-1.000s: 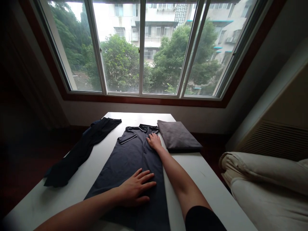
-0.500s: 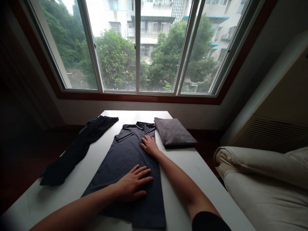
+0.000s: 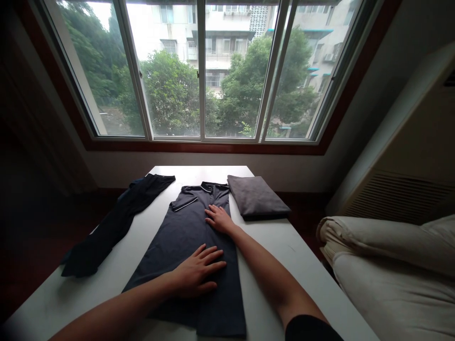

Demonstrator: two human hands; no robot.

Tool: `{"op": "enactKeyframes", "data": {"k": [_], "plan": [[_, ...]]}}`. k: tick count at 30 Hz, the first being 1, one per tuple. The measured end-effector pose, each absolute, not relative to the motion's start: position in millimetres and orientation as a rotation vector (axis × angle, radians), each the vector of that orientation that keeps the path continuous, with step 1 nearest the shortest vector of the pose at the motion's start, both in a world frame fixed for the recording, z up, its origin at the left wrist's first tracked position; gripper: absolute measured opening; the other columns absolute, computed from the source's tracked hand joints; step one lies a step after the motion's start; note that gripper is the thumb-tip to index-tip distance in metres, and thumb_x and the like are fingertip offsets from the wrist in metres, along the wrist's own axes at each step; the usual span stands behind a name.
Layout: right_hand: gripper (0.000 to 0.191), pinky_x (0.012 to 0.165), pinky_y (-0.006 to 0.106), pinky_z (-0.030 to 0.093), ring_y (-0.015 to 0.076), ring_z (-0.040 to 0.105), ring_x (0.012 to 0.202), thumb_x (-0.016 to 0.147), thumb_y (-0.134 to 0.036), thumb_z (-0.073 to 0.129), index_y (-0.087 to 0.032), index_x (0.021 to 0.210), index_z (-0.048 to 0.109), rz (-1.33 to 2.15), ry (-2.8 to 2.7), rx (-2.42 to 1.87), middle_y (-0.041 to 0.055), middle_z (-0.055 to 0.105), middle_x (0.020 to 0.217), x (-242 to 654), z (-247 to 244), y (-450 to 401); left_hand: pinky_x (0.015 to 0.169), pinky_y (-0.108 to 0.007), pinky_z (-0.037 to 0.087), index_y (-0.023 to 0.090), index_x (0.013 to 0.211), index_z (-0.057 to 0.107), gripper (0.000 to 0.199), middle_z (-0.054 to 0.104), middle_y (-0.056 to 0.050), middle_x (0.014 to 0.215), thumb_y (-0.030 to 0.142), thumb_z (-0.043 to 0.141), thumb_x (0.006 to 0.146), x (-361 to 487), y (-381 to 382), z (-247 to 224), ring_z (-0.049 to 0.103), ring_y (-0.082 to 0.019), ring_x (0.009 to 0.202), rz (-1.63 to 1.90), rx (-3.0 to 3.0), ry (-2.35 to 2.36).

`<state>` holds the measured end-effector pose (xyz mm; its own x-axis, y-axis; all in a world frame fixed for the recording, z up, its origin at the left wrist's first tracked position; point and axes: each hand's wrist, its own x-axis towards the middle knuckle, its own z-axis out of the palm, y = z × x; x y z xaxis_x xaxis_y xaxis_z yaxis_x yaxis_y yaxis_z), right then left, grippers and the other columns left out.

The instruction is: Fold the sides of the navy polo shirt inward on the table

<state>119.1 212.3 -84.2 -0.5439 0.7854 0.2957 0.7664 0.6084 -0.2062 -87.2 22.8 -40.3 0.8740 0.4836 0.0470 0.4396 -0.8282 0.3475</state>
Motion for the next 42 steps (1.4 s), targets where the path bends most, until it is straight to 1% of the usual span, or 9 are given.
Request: {"op": "enactKeyframes", "data": {"k": [3, 7, 11, 14, 18, 22, 25, 32, 42], "plan": [[0.056, 0.126, 0.054, 0.031, 0.0320, 0.035, 0.156, 0.107, -0.046, 0.053, -0.025, 0.159, 0.051, 0.044, -2.445, -1.240, 0.0123, 0.040, 0.168, 119, -83, 212, 0.129, -0.065, 0.018, 0.031, 0.165, 0.037, 0.070, 0.028, -0.010, 0.174, 0.059, 0.053, 0.104, -87, 23, -41, 0.025, -0.037, 0.160, 0.185, 2.721, 0.691], [0.055, 0.126, 0.054, 0.030, 0.0314, 0.037, 0.155, 0.107, -0.048, 0.052, -0.027, 0.158, 0.052, 0.080, -2.488, -1.293, 0.0120, 0.042, 0.167, 121, -83, 214, 0.128, -0.064, 0.019, 0.031, 0.165, 0.037, 0.070, 0.029, -0.010, 0.174, 0.058, 0.054, 0.103, -87, 24, -41, 0.026, -0.038, 0.160, 0.192, 2.736, 0.685], [0.059, 0.128, 0.051, 0.027, 0.0293, 0.032, 0.158, 0.108, -0.049, 0.048, -0.025, 0.163, 0.044, 0.038, -2.430, -1.372, 0.0117, 0.038, 0.169, 127, -85, 218, 0.128, -0.064, 0.019, 0.032, 0.166, 0.036, 0.070, 0.028, -0.010, 0.174, 0.058, 0.054, 0.103, -88, 24, -43, 0.026, -0.037, 0.160, 0.202, 2.742, 0.679], [0.061, 0.127, 0.053, 0.027, 0.0309, 0.031, 0.158, 0.108, -0.052, 0.046, -0.024, 0.163, 0.044, 0.079, -2.446, -1.484, 0.0130, 0.038, 0.169, 131, -86, 219, 0.128, -0.064, 0.018, 0.032, 0.166, 0.036, 0.070, 0.028, -0.009, 0.175, 0.059, 0.053, 0.103, -88, 24, -43, 0.026, -0.037, 0.160, 0.201, 2.742, 0.680], [0.067, 0.128, 0.051, 0.023, 0.0309, 0.022, 0.161, 0.108, -0.056, 0.044, -0.022, 0.165, 0.039, 0.062, -2.417, -1.580, 0.0141, 0.029, 0.173, 132, -88, 220, 0.129, -0.064, 0.018, 0.032, 0.166, 0.036, 0.070, 0.027, -0.009, 0.175, 0.060, 0.053, 0.103, -87, 24, -43, 0.025, -0.036, 0.160, 0.195, 2.735, 0.677], [0.066, 0.128, 0.049, 0.022, 0.0307, 0.024, 0.161, 0.108, -0.056, 0.041, -0.022, 0.165, 0.040, 0.070, -2.413, -1.639, 0.0133, 0.030, 0.173, 132, -87, 219, 0.129, -0.064, 0.018, 0.031, 0.165, 0.037, 0.070, 0.027, -0.010, 0.175, 0.059, 0.054, 0.103, -87, 24, -42, 0.024, -0.036, 0.161, 0.200, 2.726, 0.680], [0.067, 0.129, 0.048, 0.019, 0.0298, 0.021, 0.161, 0.109, -0.056, 0.040, -0.022, 0.166, 0.037, 0.045, -2.369, -1.689, 0.0129, 0.027, 0.174, 134, -85, 219, 0.128, -0.065, 0.018, 0.031, 0.165, 0.037, 0.071, 0.028, -0.010, 0.174, 0.058, 0.055, 0.103, -87, 24, -43, 0.025, -0.037, 0.160, 0.205, 2.730, 0.678], [0.068, 0.128, 0.052, 0.018, 0.0310, 0.021, 0.161, 0.108, -0.058, 0.040, -0.023, 0.166, 0.037, 0.054, -2.295, -1.797, 0.0141, 0.024, 0.175, 139, -89, 223, 0.128, -0.066, 0.017, 0.031, 0.166, 0.036, 0.071, 0.026, -0.010, 0.175, 0.058, 0.055, 0.103, -87, 24, -43, 0.023, -0.037, 0.161, 0.195, 2.728, 0.680], [0.063, 0.127, 0.057, 0.022, 0.0337, 0.027, 0.159, 0.108, -0.055, 0.044, -0.023, 0.162, 0.044, 0.065, -2.286, -1.732, 0.0158, 0.032, 0.172, 142, -92, 225, 0.129, -0.064, 0.018, 0.033, 0.165, 0.037, 0.071, 0.028, -0.008, 0.174, 0.058, 0.056, 0.102, -88, 24, -42, 0.025, -0.037, 0.160, 0.205, 2.724, 0.681]]}}
